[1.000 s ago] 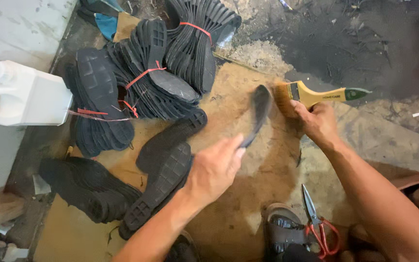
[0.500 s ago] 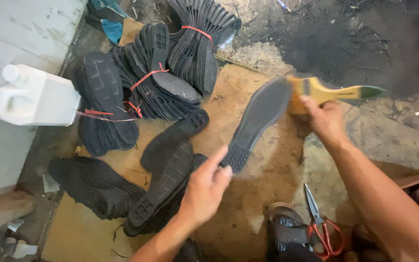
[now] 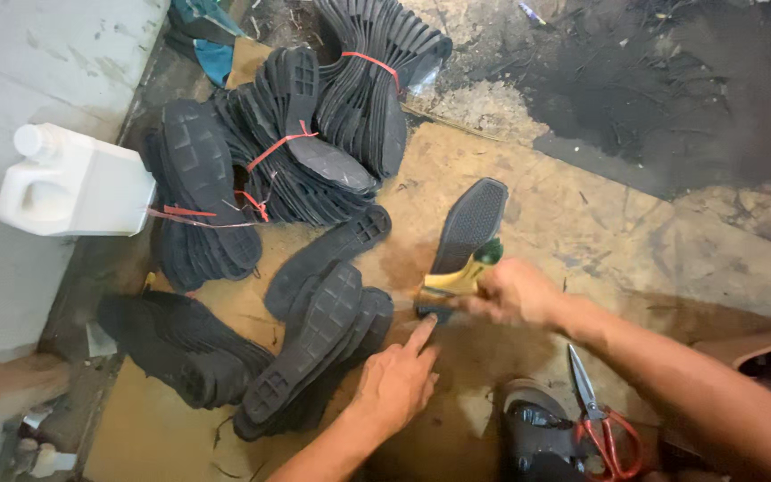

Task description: The person uses a brush to clean the soles of black shoe soles one at a time. They pick up each sole, brush it, and place it back on the floor. The person repeats this process for multiple soles throughout the clip.

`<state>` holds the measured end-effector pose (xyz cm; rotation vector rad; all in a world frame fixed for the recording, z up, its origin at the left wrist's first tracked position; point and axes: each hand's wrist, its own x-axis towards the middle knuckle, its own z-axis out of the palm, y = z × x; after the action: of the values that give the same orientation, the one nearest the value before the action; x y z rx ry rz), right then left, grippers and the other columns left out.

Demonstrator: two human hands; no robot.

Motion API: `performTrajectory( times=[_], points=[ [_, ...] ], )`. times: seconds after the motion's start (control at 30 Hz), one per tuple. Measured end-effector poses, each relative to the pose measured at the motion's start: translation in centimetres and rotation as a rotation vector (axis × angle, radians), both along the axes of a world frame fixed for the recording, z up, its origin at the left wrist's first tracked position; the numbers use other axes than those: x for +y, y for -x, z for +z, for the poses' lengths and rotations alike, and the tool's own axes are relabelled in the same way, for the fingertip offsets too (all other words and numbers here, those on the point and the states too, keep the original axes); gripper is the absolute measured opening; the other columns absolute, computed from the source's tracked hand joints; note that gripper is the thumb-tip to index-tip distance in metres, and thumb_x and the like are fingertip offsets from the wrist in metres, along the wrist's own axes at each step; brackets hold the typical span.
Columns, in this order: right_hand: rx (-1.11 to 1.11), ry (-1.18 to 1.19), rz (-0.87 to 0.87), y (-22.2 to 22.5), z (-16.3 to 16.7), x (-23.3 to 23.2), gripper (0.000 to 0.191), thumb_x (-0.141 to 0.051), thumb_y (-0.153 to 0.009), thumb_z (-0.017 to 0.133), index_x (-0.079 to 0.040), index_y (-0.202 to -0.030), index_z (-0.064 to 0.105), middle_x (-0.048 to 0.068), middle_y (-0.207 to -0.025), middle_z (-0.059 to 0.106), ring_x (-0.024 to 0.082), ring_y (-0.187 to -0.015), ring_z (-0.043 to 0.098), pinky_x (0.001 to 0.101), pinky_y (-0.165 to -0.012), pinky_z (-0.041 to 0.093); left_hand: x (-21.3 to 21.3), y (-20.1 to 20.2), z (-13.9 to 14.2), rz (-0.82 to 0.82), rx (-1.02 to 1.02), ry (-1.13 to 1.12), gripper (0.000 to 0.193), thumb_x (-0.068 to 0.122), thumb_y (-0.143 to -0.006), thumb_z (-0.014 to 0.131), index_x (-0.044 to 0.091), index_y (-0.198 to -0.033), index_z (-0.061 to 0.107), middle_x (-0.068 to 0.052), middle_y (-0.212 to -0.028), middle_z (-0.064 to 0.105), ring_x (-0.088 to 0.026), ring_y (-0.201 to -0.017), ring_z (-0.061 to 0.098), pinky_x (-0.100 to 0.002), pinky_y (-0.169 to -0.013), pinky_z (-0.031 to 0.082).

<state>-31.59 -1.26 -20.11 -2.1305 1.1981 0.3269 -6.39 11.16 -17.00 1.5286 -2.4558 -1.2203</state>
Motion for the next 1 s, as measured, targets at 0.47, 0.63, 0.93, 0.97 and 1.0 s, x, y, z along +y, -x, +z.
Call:
performTrajectory(
  times=[0.47,0.63,0.93,0.97,1.0],
  points=[
    [-0.305,0.065,-0.512,-1.2,1.6,4.2,0.031,-0.031,-0.087,0.070,-0.001,-0.087,0.077,0.015,-0.065,0.073,0.020,-0.054,0.068,0.0358,-0.050,0.053,-0.1,-0.4,-4.3,0.975,0.940,-0.528,0.076,0.033,-0.096,0.061,0.011,-0.159,0.027,-0.020,-0.154,0.045,-0.033,-0.124,0.060,-0.045,-0.104,0.049],
    [-0.199,-0.275,-0.335,-0.2,-0.7,9.6,0.023,-0.032,-0.083,0.073,-0.011,-0.084,0.082,0.015,-0.059,0.065,0.030,-0.046,0.061,0.0418,-0.047,0.047,0.0,-0.9,-5.3,0.996,1.087,-0.713,0.070,0.039,-0.099,0.049,0.014,-0.158,0.022,-0.015,-0.157,0.036,-0.033,-0.135,0.053,-0.045,-0.112,0.044],
    [-0.593,0.013,-0.167,-2.1,1.4,14.0,0.024,-0.029,-0.087,0.078,-0.007,-0.095,0.074,0.012,-0.078,0.064,0.029,-0.063,0.062,0.0409,-0.054,0.050,-2.2,0.0,-2.5,0.593,0.615,-0.064,0.045,0.029,-0.099,0.063,0.004,-0.136,0.057,-0.018,-0.139,0.059,-0.035,-0.128,0.061,-0.042,-0.108,0.050],
    [-0.579,-0.067,-0.179,-2.6,1.8,14.5,0.024,-0.029,-0.086,0.078,-0.007,-0.094,0.073,0.011,-0.078,0.065,0.030,-0.064,0.063,0.0415,-0.055,0.051,-2.6,0.2,-2.1,0.495,0.525,0.113,0.044,0.026,-0.097,0.066,0.004,-0.134,0.059,-0.017,-0.138,0.060,-0.035,-0.128,0.061,-0.041,-0.109,0.049],
    [-0.567,-0.143,-0.190,-2.9,2.2,15.0,0.023,-0.028,-0.086,0.079,-0.007,-0.093,0.073,0.011,-0.078,0.066,0.030,-0.064,0.065,0.0420,-0.056,0.052,-3.1,0.5,-1.8,0.353,0.444,0.217,0.047,0.026,-0.091,0.068,0.004,-0.132,0.060,-0.019,-0.137,0.058,-0.038,-0.126,0.060,-0.044,-0.105,0.048]
  ],
)
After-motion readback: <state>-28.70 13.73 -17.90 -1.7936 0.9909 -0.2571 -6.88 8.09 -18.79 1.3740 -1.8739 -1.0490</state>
